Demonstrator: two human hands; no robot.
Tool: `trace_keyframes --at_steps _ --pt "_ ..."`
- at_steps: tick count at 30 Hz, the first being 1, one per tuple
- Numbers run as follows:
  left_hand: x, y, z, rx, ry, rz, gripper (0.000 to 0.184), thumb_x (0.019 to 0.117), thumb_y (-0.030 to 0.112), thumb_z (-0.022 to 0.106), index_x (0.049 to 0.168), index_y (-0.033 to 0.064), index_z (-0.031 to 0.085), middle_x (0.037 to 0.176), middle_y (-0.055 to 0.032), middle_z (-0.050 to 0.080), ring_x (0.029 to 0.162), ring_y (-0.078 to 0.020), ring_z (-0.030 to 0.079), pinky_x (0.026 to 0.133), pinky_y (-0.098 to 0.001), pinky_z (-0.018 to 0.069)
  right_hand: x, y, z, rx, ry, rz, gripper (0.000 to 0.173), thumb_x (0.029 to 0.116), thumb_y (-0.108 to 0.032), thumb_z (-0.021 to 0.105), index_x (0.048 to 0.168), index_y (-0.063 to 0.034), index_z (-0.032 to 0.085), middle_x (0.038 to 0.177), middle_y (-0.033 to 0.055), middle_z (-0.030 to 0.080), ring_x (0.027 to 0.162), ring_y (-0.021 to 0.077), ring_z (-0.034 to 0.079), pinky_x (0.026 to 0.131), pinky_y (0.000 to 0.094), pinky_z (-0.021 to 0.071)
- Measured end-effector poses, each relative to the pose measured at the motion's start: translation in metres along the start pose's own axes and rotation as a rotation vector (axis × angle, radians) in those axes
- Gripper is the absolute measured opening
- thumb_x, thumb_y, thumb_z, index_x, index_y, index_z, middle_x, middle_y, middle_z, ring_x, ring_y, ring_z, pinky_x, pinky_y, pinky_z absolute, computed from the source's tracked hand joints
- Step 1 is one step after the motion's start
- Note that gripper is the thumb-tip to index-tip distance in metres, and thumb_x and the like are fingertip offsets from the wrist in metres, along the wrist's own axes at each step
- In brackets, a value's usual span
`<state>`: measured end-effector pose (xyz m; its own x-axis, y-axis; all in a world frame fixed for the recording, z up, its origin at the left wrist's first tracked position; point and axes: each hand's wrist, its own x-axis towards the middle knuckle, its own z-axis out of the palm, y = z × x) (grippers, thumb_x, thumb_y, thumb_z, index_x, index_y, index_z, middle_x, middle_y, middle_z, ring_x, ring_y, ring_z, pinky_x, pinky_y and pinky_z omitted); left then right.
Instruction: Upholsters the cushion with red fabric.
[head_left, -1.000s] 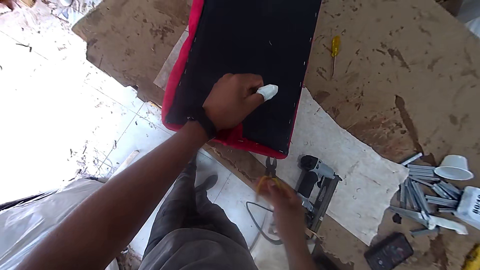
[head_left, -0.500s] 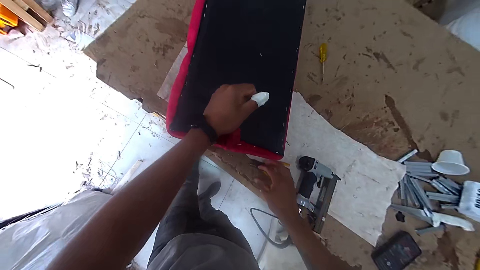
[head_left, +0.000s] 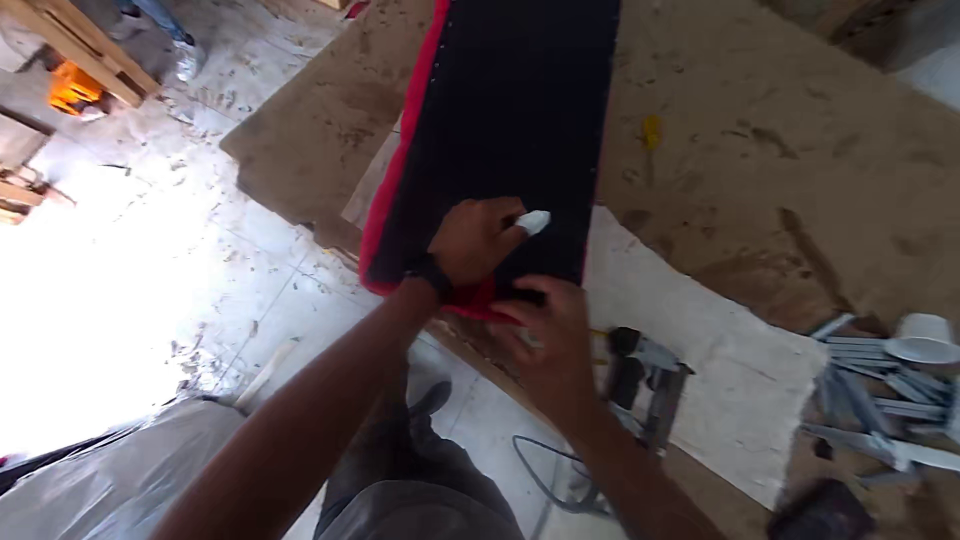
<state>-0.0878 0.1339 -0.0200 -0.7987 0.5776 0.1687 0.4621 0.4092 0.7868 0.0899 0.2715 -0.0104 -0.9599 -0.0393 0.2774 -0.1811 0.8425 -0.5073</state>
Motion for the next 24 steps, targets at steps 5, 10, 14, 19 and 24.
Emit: trace_keyframes --at_steps 5,10,14,19,24 --pt "-0.001 0.001 0.002 -0.019 0.03 -0.031 0.02 0.0997 0.03 0.058 0.094 0.0154 0.071 0.066 0.0006 0.061 0.058 -0.0158 0.058 0.057 -0.0444 0.0523 0.008 0.008 0.014 -0.041 -0.006 0.05 0.016 0.0956 -0.038 0.071 0.106 -0.0282 0.076 0.128 -0.0032 0.06 0.124 0.0208 0.051 0.099 0.0485 0.0446" --pt "0.0 0.005 -0.001 0.004 0.016 -0.06 0.021 0.0995 0.031 0.058 0.091 0.0155 0.07 0.067 0.0 0.061 0.061 -0.0172 0.06 0.059 -0.0472 0.0536 0.008 0.008 0.018 -0.022 0.036 0.044 0.017 0.0955 -0.04 0.07 0.107 -0.0297 0.078 0.131 -0.0053 0.06 0.126 0.0179 0.052 0.103 0.0455 0.0461" --pt "-0.003 0.004 -0.004 0.022 -0.009 -0.075 0.022 0.0997 0.032 0.058 0.093 0.0153 0.07 0.067 -0.0006 0.062 0.062 -0.0183 0.061 0.06 -0.0477 0.0535 -0.001 0.011 0.026 -0.016 0.065 -0.021 0.011 0.0948 -0.035 0.071 0.101 -0.0297 0.077 0.123 -0.0077 0.063 0.123 0.017 0.053 0.1 0.0476 0.0437" --pt "-0.022 0.012 0.001 0.02 0.005 0.003 0.022 0.0974 0.031 0.061 0.112 0.019 0.072 0.073 0.0019 0.066 0.065 -0.015 0.063 0.064 -0.0457 0.0572 -0.035 0.025 -0.007 0.162 -0.078 -0.032 0.012 0.0965 -0.035 0.069 0.102 -0.0279 0.077 0.124 -0.0101 0.064 0.135 0.016 0.049 0.112 0.0462 0.0443" --pt "-0.036 0.027 0.008 0.291 -0.21 0.121 0.032 0.0999 0.045 0.054 0.116 0.0232 0.071 0.078 0.0008 0.07 0.077 -0.0189 0.068 0.083 -0.0477 0.0545 -0.054 0.05 -0.062 0.145 0.036 0.201 0.025 0.1002 -0.037 0.063 0.109 -0.019 0.076 0.126 -0.0022 0.067 0.117 0.0149 0.063 0.095 0.0397 0.0575"
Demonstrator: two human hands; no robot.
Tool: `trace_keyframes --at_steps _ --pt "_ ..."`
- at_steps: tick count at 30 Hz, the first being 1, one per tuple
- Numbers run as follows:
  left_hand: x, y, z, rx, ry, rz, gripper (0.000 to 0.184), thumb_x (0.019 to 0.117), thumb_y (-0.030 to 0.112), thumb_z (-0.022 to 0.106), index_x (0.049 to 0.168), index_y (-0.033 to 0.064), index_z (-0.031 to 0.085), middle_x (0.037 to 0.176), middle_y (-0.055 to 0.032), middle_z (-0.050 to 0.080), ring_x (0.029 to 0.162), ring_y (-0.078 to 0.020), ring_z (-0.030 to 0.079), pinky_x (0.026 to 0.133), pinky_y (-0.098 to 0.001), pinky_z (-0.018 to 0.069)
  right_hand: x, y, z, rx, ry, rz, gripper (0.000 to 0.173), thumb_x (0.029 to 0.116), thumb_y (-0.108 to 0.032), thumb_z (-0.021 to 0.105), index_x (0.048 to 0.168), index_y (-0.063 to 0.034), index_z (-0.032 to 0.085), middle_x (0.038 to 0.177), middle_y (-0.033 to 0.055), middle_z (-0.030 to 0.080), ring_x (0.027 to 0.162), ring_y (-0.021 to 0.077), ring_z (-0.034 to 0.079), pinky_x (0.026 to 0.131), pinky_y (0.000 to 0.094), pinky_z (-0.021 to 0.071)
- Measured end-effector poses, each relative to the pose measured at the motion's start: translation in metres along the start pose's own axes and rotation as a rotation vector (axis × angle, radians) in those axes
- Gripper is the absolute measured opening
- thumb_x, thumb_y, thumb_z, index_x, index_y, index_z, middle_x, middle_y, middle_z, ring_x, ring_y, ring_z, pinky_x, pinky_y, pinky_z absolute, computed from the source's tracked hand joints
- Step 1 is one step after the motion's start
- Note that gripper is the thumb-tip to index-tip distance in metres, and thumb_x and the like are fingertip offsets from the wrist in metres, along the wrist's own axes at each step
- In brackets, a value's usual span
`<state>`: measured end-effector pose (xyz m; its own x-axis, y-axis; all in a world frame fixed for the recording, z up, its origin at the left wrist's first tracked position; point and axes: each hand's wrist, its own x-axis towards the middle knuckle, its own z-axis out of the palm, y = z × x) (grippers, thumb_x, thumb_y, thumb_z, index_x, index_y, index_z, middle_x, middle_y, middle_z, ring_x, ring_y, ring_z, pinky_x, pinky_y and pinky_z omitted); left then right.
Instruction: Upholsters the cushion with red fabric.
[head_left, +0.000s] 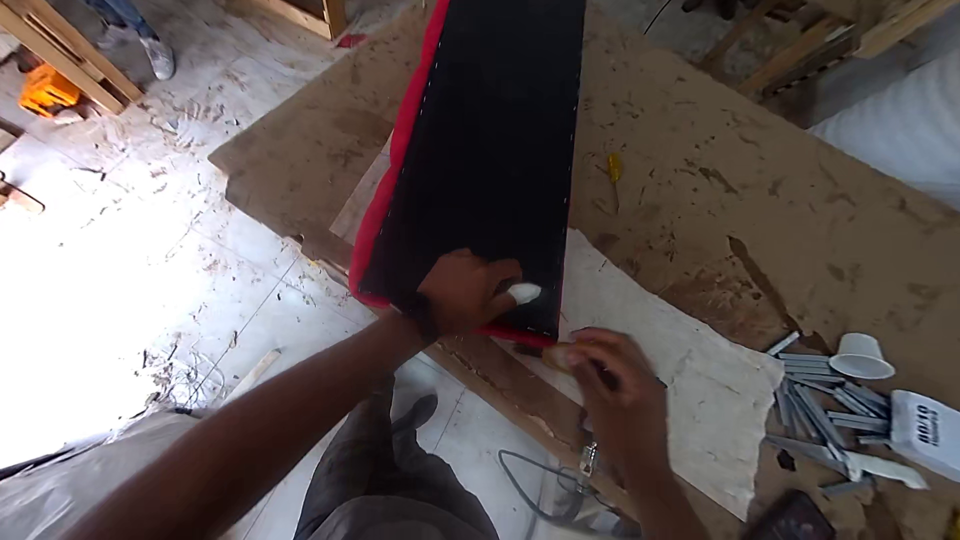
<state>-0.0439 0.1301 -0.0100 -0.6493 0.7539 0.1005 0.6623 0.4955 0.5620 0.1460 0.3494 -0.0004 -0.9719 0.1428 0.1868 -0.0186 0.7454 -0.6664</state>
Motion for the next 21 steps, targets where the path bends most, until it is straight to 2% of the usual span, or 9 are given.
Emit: trace_keyframes --at_steps 2,3,5,8,11,13,15,18,21 --pt "0.003 -0.001 0.0 -0.101 0.03 0.008 0.029 0.1017 0.04 0.055 0.115 0.0199 0.072 0.076 -0.0023 0.07 0.07 -0.0215 0.068 0.071 -0.0508 0.057 0.006 -0.006 0.002 -0.026 0.027 0.026 0.024 0.0995 -0.034 0.064 0.111 -0.0171 0.076 0.127 -0.0001 0.065 0.116 0.0148 0.062 0.093 0.0377 0.0569" --pt "0.004 -0.002 0.001 -0.209 0.113 0.031 0.026 0.1017 0.036 0.058 0.111 0.016 0.073 0.073 -0.0025 0.069 0.064 -0.0195 0.065 0.065 -0.0484 0.0569 0.012 -0.011 0.009 -0.022 0.021 0.001 0.023 0.0989 -0.033 0.066 0.112 -0.0166 0.076 0.127 0.0006 0.065 0.116 0.0158 0.062 0.093 0.0378 0.0562" --pt "0.01 -0.004 0.004 -0.454 0.322 0.09 0.016 0.0995 0.021 0.064 0.103 0.0073 0.073 0.069 -0.0012 0.065 0.055 -0.0111 0.058 0.055 -0.0358 0.0536 0.028 -0.023 0.031 -0.001 -0.025 -0.088 0.025 0.0976 -0.033 0.068 0.114 -0.0157 0.076 0.129 0.0027 0.064 0.125 0.0202 0.057 0.102 0.043 0.0522" --pt "0.019 -0.002 0.002 -0.704 0.501 0.133 0.009 0.0972 0.004 0.064 0.101 -0.0026 0.069 0.075 -0.0049 0.068 0.059 -0.0064 0.06 0.057 -0.0253 0.0544 0.054 -0.037 0.066 -0.052 -0.115 -0.203 0.031 0.0952 -0.039 0.071 0.12 -0.0206 0.075 0.14 0.0018 0.059 0.144 0.0249 0.042 0.119 0.0527 0.0358" --pt "0.016 -0.002 -0.004 -0.78 0.543 0.121 0.011 0.0988 0.001 0.058 0.101 -0.0043 0.067 0.078 -0.0061 0.067 0.061 -0.0076 0.058 0.056 -0.0249 0.0519 0.065 -0.041 0.085 -0.063 -0.19 -0.26 0.023 0.0946 -0.036 0.072 0.111 -0.0191 0.077 0.144 0.0023 0.057 0.15 0.0263 0.034 0.124 0.0581 0.0226" --pt "0.011 -0.003 -0.008 -0.82 0.526 0.069 0.019 0.1031 0.005 0.05 0.104 -0.0047 0.067 0.073 -0.006 0.063 0.055 -0.0105 0.053 0.049 -0.0275 0.0472 0.072 -0.039 0.084 0.004 -0.219 -0.288 0.015 0.094 -0.029 0.073 0.101 -0.0168 0.077 0.137 0.001 0.062 0.147 0.0236 0.039 0.127 0.0567 0.0216" --pt "-0.001 -0.006 -0.012 -0.696 0.476 -0.006 0.035 0.107 0.019 0.039 0.113 -0.001 0.067 0.07 -0.0033 0.063 0.056 -0.0132 0.057 0.051 -0.0325 0.0516 0.076 -0.037 0.08 0.101 -0.24 -0.308 0.011 0.0932 -0.026 0.075 0.097 -0.0158 0.077 0.127 -0.0007 0.066 0.141 0.0207 0.047 0.126 0.0529 0.0276" --pt "-0.023 0.004 -0.008 -0.369 0.329 -0.093 0.059 0.1057 0.048 0.026 0.128 0.0098 0.065 0.088 0.0 0.069 0.077 -0.0139 0.066 0.067 -0.0427 0.0582 0.078 -0.034 0.07 0.153 -0.242 -0.309 0.013 0.093 -0.029 0.074 0.096 -0.0171 0.078 0.114 -0.0018 0.068 0.123 0.0185 0.056 0.109 0.047 0.0423" --pt "-0.029 0.015 0.008 -0.135 0.324 -0.126 0.067 0.1001 0.059 0.026 0.129 0.0137 0.066 0.097 -0.0022 0.067 0.077 -0.0173 0.061 0.066 -0.0432 0.0501 0.085 -0.036 0.067 0.157 -0.265 -0.304 0.018 0.0951 -0.029 0.07 0.103 -0.0131 0.074 0.115 0.0017 0.066 0.117 0.0183 0.056 0.101 0.0434 0.0454"
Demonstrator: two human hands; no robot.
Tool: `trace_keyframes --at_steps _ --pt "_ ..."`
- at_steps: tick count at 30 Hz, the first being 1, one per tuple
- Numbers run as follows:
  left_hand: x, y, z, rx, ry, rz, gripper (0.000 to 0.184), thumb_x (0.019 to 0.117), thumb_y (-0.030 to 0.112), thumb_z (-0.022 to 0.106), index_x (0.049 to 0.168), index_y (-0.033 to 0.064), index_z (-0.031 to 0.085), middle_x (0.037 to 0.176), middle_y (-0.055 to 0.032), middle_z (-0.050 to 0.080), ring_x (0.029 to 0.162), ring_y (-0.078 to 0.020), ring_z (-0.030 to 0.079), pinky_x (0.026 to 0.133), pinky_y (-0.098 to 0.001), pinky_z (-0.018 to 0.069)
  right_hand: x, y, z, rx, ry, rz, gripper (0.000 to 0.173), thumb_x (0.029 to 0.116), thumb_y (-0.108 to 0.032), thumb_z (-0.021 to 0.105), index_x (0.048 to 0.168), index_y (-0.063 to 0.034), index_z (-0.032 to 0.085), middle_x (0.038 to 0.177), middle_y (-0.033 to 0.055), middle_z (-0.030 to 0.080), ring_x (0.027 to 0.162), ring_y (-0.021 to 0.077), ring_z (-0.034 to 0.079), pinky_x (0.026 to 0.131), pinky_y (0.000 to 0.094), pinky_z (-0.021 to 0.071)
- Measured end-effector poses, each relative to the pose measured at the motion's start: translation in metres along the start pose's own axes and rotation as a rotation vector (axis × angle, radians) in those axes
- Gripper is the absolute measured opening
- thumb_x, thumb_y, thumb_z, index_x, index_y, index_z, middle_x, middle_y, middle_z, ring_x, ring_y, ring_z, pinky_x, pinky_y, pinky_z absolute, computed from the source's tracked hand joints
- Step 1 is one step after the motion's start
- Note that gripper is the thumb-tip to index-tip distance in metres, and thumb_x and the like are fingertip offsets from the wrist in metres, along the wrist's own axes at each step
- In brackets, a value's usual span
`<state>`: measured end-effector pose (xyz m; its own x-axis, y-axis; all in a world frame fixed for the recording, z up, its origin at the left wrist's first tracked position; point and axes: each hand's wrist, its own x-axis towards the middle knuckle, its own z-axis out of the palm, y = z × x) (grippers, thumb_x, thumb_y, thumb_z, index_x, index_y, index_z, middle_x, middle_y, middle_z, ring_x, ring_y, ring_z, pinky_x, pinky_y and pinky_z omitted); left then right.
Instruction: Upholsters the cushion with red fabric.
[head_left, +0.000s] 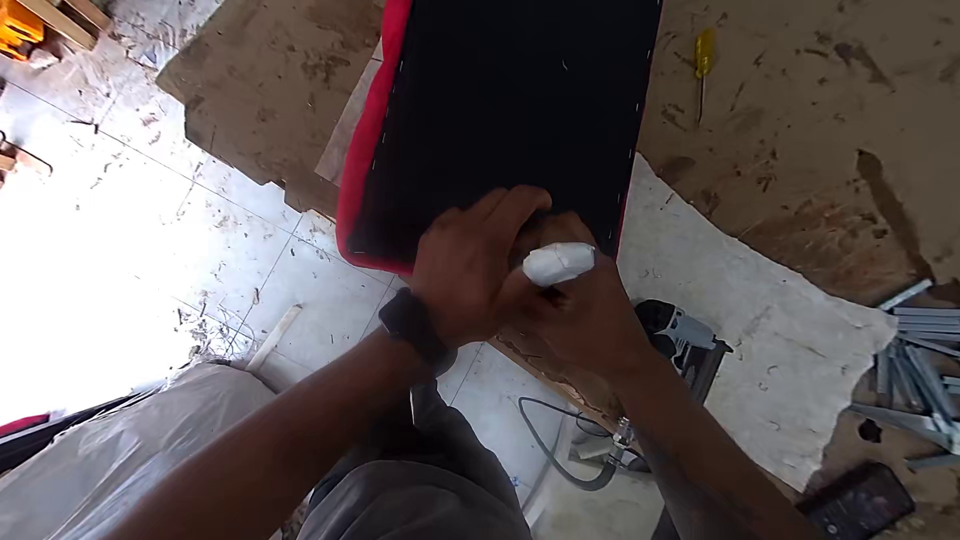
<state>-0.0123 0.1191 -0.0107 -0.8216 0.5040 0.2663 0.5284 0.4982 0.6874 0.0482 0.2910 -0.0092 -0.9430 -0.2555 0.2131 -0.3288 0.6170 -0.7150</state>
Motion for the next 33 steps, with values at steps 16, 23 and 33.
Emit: trace_keyframes --at_steps 16,23,33 --pt "0.002 -0.001 0.012 0.278 -0.084 0.117 0.078 0.0968 0.068 0.033 0.151 0.0139 0.05 0.069 -0.0013 0.065 0.061 -0.0198 0.061 0.062 -0.0432 0.0512 0.016 0.038 -0.022 0.235 -0.057 -0.181 0.006 0.0873 -0.017 0.074 0.089 -0.0112 0.077 0.099 0.002 0.069 0.106 0.0171 0.061 0.096 0.0355 0.0514" --pt "0.013 0.007 0.024 0.259 -0.066 0.02 0.059 0.1024 0.055 0.038 0.145 0.0174 0.056 0.073 -0.0026 0.069 0.06 -0.0217 0.064 0.058 -0.0462 0.0519 0.011 0.038 -0.01 0.403 0.079 -0.034 0.009 0.0835 -0.005 0.076 0.092 -0.006 0.074 0.1 0.0046 0.068 0.101 0.0144 0.062 0.09 0.0319 0.0543" --pt "0.01 -0.009 0.012 -0.325 0.23 0.069 0.03 0.1072 0.019 0.048 0.112 -0.0026 0.068 0.094 -0.0073 0.072 0.079 -0.0067 0.067 0.07 -0.0263 0.0595 0.031 0.023 -0.033 -0.007 -0.416 -0.072 0.012 0.0939 -0.032 0.072 0.101 -0.0247 0.077 0.114 -0.005 0.061 0.113 0.0129 0.054 0.095 0.031 0.0491"
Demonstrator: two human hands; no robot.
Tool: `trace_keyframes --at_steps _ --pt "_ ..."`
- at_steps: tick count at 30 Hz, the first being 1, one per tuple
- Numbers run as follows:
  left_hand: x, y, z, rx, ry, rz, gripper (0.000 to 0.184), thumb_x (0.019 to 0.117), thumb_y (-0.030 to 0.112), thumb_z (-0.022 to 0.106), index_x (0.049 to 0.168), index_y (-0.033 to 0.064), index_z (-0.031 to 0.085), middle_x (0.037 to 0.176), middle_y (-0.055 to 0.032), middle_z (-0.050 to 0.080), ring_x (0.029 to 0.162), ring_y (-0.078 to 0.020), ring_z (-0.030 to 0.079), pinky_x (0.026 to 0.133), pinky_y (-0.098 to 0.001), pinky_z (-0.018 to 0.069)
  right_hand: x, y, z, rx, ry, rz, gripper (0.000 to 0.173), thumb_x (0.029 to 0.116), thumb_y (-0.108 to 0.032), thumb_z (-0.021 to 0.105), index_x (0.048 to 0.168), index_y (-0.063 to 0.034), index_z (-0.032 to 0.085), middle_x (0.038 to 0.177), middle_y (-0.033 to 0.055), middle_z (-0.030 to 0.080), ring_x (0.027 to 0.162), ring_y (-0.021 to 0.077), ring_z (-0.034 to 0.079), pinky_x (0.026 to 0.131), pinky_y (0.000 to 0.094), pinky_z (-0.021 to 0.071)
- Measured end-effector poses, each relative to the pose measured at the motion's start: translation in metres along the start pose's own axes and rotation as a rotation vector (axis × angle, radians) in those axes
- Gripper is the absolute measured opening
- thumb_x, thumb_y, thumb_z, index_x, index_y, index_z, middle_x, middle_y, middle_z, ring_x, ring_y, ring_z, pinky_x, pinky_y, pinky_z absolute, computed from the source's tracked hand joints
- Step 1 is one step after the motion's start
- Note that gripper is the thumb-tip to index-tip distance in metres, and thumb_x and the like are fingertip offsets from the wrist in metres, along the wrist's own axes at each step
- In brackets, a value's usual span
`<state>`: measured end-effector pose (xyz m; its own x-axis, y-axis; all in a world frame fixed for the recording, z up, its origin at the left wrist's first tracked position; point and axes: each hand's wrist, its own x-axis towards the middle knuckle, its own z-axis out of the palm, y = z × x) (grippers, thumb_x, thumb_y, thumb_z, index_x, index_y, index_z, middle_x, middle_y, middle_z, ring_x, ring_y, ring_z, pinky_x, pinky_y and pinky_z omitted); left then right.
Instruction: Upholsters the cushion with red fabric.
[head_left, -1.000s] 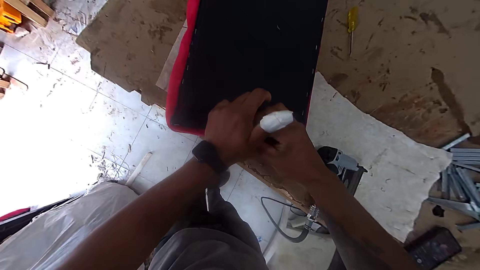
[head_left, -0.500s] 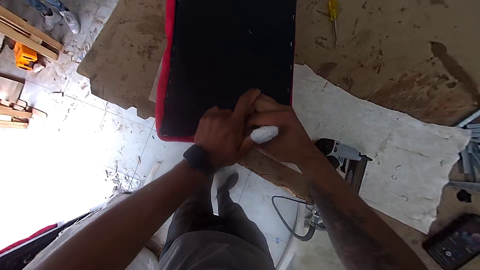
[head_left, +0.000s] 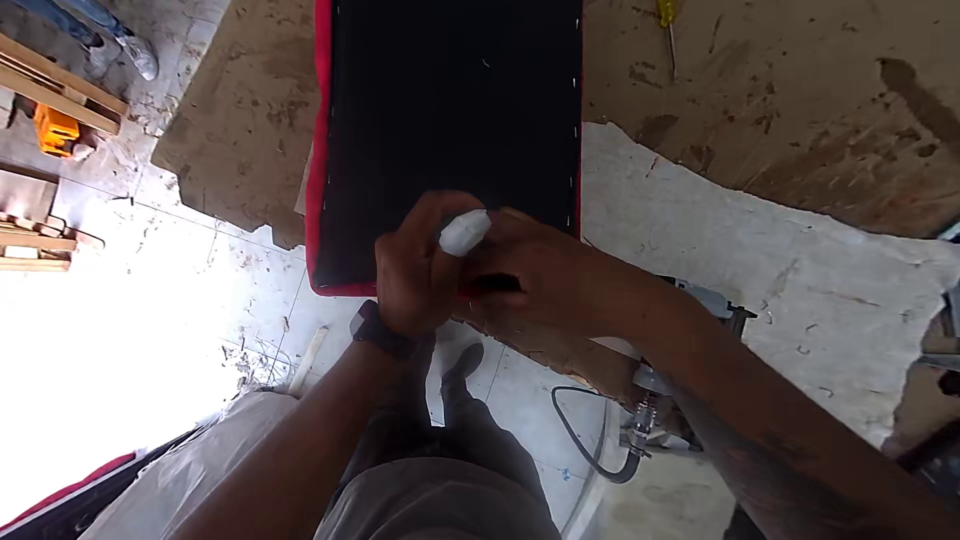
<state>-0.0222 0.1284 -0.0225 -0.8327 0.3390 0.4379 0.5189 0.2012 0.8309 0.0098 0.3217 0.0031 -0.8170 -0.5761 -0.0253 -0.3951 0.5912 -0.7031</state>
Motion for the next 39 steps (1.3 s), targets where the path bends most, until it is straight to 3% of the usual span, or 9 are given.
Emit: trace_keyframes --at_steps 6,13,19,22,25,30,33,36,39 --pt "-0.002 -0.004 -0.004 -0.075 0.104 -0.006 0.022 0.1042 0.011 0.053 0.107 -0.0052 0.067 0.092 -0.008 0.071 0.079 -0.0062 0.067 0.07 -0.0243 0.0589 0.007 0.005 0.018 0.033 0.174 -0.154 0.014 0.0957 -0.017 0.067 0.084 -0.0157 0.075 0.099 -0.0022 0.068 0.101 0.0131 0.062 0.088 0.032 0.0537" --pt "0.002 -0.003 -0.006 -0.161 0.092 -0.086 0.017 0.1032 0.006 0.053 0.105 -0.005 0.065 0.082 -0.0054 0.065 0.062 -0.0056 0.056 0.054 -0.0232 0.0497 0.006 0.005 0.02 0.142 0.28 -0.152 0.011 0.0939 -0.015 0.071 0.086 -0.0124 0.078 0.099 0.0006 0.07 0.101 0.0137 0.063 0.089 0.0309 0.0536" --pt "0.008 -0.001 -0.01 -0.07 -0.165 -0.099 0.026 0.1039 0.018 0.051 0.115 -0.0016 0.064 0.083 -0.0029 0.067 0.067 -0.0076 0.061 0.059 -0.0277 0.0544 0.001 0.007 0.021 0.21 0.374 -0.106 0.007 0.0916 -0.015 0.075 0.087 -0.0118 0.078 0.097 0.0001 0.07 0.099 0.0101 0.064 0.088 0.0271 0.0548" --pt "0.008 0.002 -0.012 0.233 -0.417 -0.005 0.078 0.0868 0.056 0.069 0.144 0.0067 0.049 0.072 0.0019 0.066 0.058 -0.0124 0.06 0.051 -0.0386 0.0532 -0.002 0.011 0.021 0.244 0.421 -0.131 0.009 0.0912 -0.016 0.074 0.086 -0.0094 0.077 0.094 0.0029 0.069 0.094 0.011 0.064 0.083 0.028 0.0551" --pt "0.008 0.008 -0.009 0.501 -0.52 0.136 0.122 0.066 0.08 0.073 0.159 0.0118 0.032 0.092 -0.0035 0.073 0.075 -0.0182 0.068 0.067 -0.0458 0.0566 -0.005 0.008 0.023 0.247 0.471 -0.07 0.01 0.0924 -0.015 0.074 0.084 -0.0104 0.077 0.095 0.0021 0.07 0.092 0.0084 0.065 0.082 0.0248 0.0563" --pt "0.022 0.002 -0.012 0.537 -0.727 0.176 0.103 0.0757 0.044 0.083 0.161 0.0206 0.031 0.092 -0.0118 0.073 0.071 -0.0278 0.067 0.066 -0.0506 0.0565 -0.011 0.007 0.022 0.311 0.434 -0.026 0.012 0.0928 -0.021 0.075 0.085 -0.0125 0.077 0.08 -0.0028 0.07 0.077 0.0042 0.064 0.074 0.025 0.0546" --pt "0.04 -0.005 -0.015 0.343 -0.872 0.134 0.089 0.0871 0.032 0.078 0.162 0.0272 0.03 0.096 -0.0085 0.074 0.076 -0.021 0.07 0.069 -0.0463 0.0604 -0.02 0.015 0.009 0.509 0.353 -0.047 0.012 0.095 -0.023 0.075 0.094 -0.0119 0.079 0.082 -0.0045 0.073 0.074 0.0022 0.068 0.068 0.0224 0.0607" --pt "0.048 -0.009 -0.011 0.163 -0.903 0.152 0.076 0.0932 0.037 0.074 0.159 0.0188 0.039 0.089 -0.0015 0.073 0.067 -0.0077 0.065 0.064 -0.0323 0.0598 -0.036 0.026 0.004 0.568 0.45 -0.046 0.012 0.0962 -0.022 0.074 0.098 -0.0113 0.08 0.097 -0.0019 0.074 0.085 0.0039 0.069 0.074 0.0224 0.0617" --pt "0.044 -0.001 -0.016 0.045 -0.677 0.134 0.065 0.096 0.024 0.071 0.154 0.0085 0.045 0.067 0.0023 0.058 0.057 -0.0074 0.052 0.056 -0.0277 0.0511 -0.053 0.028 0.01 0.624 0.767 0.043 0.013 0.0982 -0.016 0.07 0.098 -0.005 0.077 0.096 0.0031 0.069 0.082 0.0098 0.066 0.07 0.0265 0.0592"
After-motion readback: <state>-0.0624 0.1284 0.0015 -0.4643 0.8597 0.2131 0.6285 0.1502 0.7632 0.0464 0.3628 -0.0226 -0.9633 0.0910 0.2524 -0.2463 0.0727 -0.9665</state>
